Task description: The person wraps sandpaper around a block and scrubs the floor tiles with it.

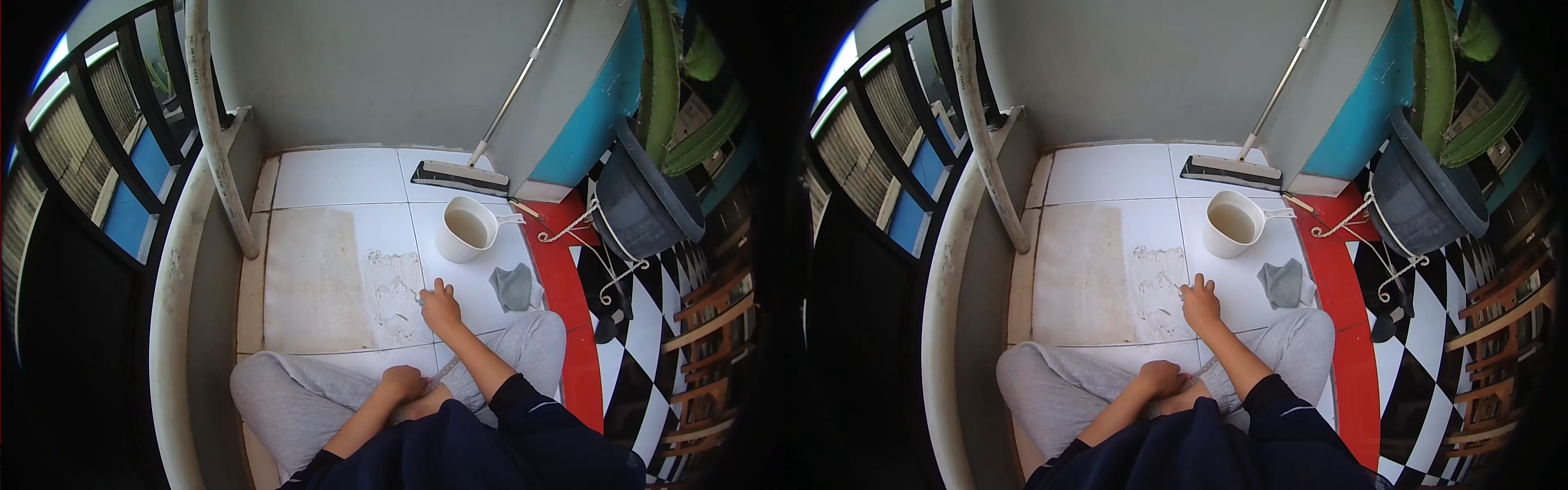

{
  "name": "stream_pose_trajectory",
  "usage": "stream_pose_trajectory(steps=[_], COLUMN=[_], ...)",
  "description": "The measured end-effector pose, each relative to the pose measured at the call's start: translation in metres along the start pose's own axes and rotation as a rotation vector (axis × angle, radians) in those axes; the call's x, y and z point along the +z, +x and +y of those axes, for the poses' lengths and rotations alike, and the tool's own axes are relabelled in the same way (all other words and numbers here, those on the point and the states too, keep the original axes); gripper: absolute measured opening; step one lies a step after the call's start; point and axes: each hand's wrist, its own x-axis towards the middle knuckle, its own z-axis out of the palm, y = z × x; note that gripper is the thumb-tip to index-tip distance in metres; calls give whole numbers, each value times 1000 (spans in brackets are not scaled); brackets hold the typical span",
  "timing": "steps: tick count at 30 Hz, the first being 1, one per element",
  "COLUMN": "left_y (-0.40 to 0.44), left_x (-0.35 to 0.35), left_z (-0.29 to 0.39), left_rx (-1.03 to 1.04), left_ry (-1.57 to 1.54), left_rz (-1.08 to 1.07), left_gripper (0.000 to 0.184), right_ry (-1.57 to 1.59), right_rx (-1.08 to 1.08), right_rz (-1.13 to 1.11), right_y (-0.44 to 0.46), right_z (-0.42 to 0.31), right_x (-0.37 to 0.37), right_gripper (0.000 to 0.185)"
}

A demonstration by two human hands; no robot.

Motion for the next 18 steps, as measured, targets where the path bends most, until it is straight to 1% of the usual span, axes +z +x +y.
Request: stream_pose_trajectory(steps=[9, 11, 15, 17, 18], left_y=[-1, -2, 0, 0, 0], left_x=[-1, -2, 1, 1, 0], left_z=[1, 2, 1, 1, 1], left_rx=[2, -4, -8, -7, -2], left_ry=[-6, -4, -3, -5, -3], left_rz=[-2, 2, 17, 15, 8], left_gripper=[53, 51, 49, 49, 48], right_ry=[-63, -255, -365, -434, -433], right_rx=[-41, -138, -204, -328, -342], right_rz=[35, 180, 95, 95, 97], right_y=[-7, -16, -30, -35, -34], right_z=[-9, -15, -17, -12, -9], right_x=[1, 2, 16, 12, 4], right_gripper=[18, 10, 10, 8, 8])
